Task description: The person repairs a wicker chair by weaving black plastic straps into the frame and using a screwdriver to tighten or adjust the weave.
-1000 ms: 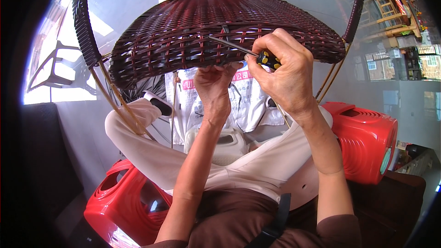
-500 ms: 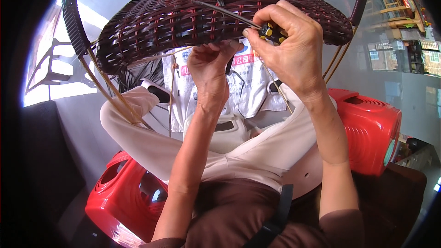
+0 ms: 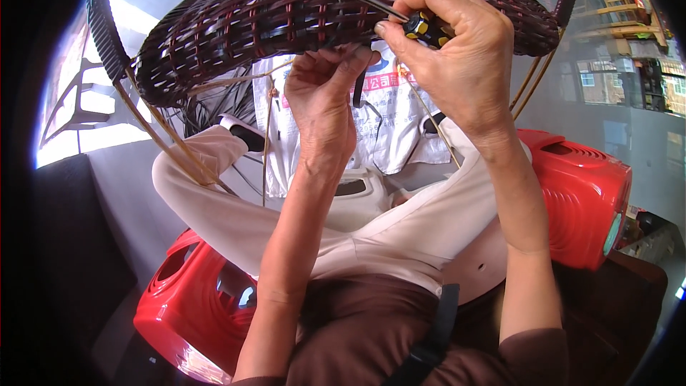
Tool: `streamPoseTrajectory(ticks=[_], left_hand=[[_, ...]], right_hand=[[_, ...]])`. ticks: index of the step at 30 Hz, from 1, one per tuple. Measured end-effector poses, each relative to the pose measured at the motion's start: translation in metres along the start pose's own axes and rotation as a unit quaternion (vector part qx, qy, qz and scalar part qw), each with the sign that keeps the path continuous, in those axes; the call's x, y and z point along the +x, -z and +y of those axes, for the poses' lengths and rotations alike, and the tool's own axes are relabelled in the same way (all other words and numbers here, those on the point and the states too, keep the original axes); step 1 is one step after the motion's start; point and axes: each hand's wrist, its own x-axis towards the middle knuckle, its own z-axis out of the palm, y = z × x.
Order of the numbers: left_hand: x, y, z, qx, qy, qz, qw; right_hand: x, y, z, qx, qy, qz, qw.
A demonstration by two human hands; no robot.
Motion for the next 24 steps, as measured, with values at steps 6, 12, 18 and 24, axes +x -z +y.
streamPoseTrajectory(ticks=[6,12,18,24], left_hand=[[-0.003,-0.003,0.003,-0.022,0.026,0.029,0.999],[-0.005,-0.004,0.005,-0.013,0.041,0.056,0.997],[-0.007,0.0,0.004,0.01,0.035,-0.005,0.999],[-0.014,0.016,0.005,0.103,0.045,-0.022,0.993]], right_hand=[[-0.003,0.0,0.001,0.037,0.005,-0.002,0.999],[-0.017,-0.005,-0.001,0.007,0.044,-0.019,0.999],[-0.02,-0.016,0.005,-0.014,0.14,0.044,0.989],[-0.015,-0.002,-0.012,0.169,-0.036,0.028,0.985]])
